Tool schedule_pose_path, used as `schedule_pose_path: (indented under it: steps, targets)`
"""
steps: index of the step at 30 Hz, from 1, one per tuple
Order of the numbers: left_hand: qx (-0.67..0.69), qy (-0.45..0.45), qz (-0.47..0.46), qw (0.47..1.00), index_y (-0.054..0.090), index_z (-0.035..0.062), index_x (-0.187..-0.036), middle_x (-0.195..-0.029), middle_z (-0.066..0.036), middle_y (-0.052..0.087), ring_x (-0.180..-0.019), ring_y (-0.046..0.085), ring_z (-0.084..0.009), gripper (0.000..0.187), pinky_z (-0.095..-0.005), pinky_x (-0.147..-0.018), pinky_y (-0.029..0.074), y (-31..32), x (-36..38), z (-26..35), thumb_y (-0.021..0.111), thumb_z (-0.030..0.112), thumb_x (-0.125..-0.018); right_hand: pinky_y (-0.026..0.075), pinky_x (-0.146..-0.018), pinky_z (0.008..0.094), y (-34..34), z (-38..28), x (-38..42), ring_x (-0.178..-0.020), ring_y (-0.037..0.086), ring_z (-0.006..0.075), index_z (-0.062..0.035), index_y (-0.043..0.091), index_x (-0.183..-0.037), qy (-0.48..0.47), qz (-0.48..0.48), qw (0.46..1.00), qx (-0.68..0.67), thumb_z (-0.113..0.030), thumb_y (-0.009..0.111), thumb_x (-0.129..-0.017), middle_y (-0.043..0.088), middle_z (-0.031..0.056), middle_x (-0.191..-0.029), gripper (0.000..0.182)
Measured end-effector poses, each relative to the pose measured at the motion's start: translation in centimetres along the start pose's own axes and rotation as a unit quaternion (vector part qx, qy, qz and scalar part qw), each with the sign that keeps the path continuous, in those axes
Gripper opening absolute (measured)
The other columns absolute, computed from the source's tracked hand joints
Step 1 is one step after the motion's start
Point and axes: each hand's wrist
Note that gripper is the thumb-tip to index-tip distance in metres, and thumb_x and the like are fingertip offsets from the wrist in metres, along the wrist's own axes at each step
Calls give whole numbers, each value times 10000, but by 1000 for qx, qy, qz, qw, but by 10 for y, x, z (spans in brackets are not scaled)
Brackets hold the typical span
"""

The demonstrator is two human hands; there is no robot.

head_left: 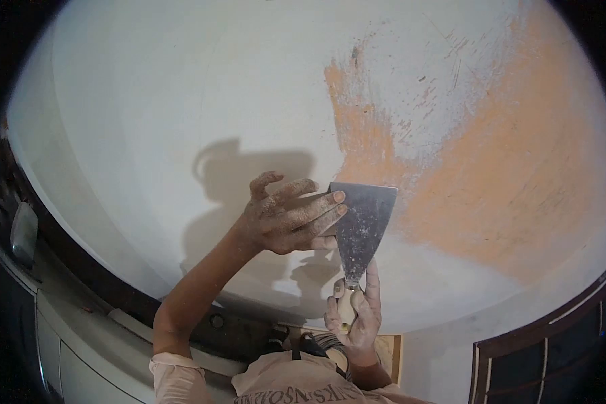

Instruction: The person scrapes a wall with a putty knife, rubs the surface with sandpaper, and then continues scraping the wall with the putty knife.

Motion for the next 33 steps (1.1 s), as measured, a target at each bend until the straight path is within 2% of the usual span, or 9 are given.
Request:
schedule_pose_path:
  steps: [7, 10, 13, 16, 22, 30, 33]
  targets:
    - [8, -42, 9, 999, 622, 306, -923, -1056, 141, 573, -933, 495, -128, 282, -413, -945, 220, 2, 4, 5, 532, 511, -753, 419, -363, 202, 0, 0, -1, -507, 500, 146, -165, 159, -1374, -7, 9, 998, 70, -144, 376, -900, 464, 149, -879, 522]
    - [9, -54, 9, 998, 631, 318, -901, -1056, 147, 574, -937, 486, -131, 268, -405, -937, 220, 1, 6, 5, 533, 511, -744, 439, -376, 205, 2, -2, -2, -533, 519, 159, -163, 142, -1377, 11, 19, 998, 59, -139, 377, -897, 466, 154, -885, 535]
    - [15, -57, 8, 998, 637, 326, -879, -1052, 152, 576, -934, 483, -128, 265, -401, -939, 217, 3, 6, 6, 525, 522, -741, 441, -376, 209, -4, 2, 0, -542, 521, 164, -171, 122, -1380, -5, -13, 1000, 11, -130, 377, -893, 466, 158, -888, 552]
    - [16, -63, 2, 998, 638, 326, -874, -1046, 156, 579, -932, 483, -128, 281, -402, -927, 227, 7, 2, 9, 518, 539, -735, 422, -367, 205, -5, -2, 2, -526, 502, 153, -192, 105, -1383, -4, -26, 1000, 10, -126, 386, -888, 467, 159, -895, 573]
    - [29, -58, 8, 998, 647, 283, -882, -1036, 143, 588, -912, 490, -146, 375, -388, -887, 262, 9, -1, 9, 528, 585, -694, 378, -348, 192, 3, -1, 5, -481, 462, 134, -223, 95, -1385, -1, 33, 999, 37, -143, 390, -902, 457, 129, -870, 571]
    - [44, -78, 12, 996, 653, 258, -891, -1039, 124, 590, -881, 505, -158, 465, -384, -863, 278, 9, -1, 9, 543, 633, -639, 378, -337, 194, 4, 5, 2, -476, 459, 112, -193, 94, -1385, -11, 43, 996, 74, -167, 382, -917, 449, 111, -844, 551]
    - [20, -70, 23, 997, 653, 254, -898, -1041, 124, 591, -863, 501, -152, 467, -386, -839, 287, 9, -2, 10, 529, 632, -653, 377, -332, 195, 6, 4, 4, -480, 465, 111, -187, 96, -1385, -15, 43, 997, 67, -165, 381, -917, 448, 109, -838, 548]
Point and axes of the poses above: each hand's wrist, its own x-axis away from the middle knuckle, its own y-axis out of the palm, z = x × y
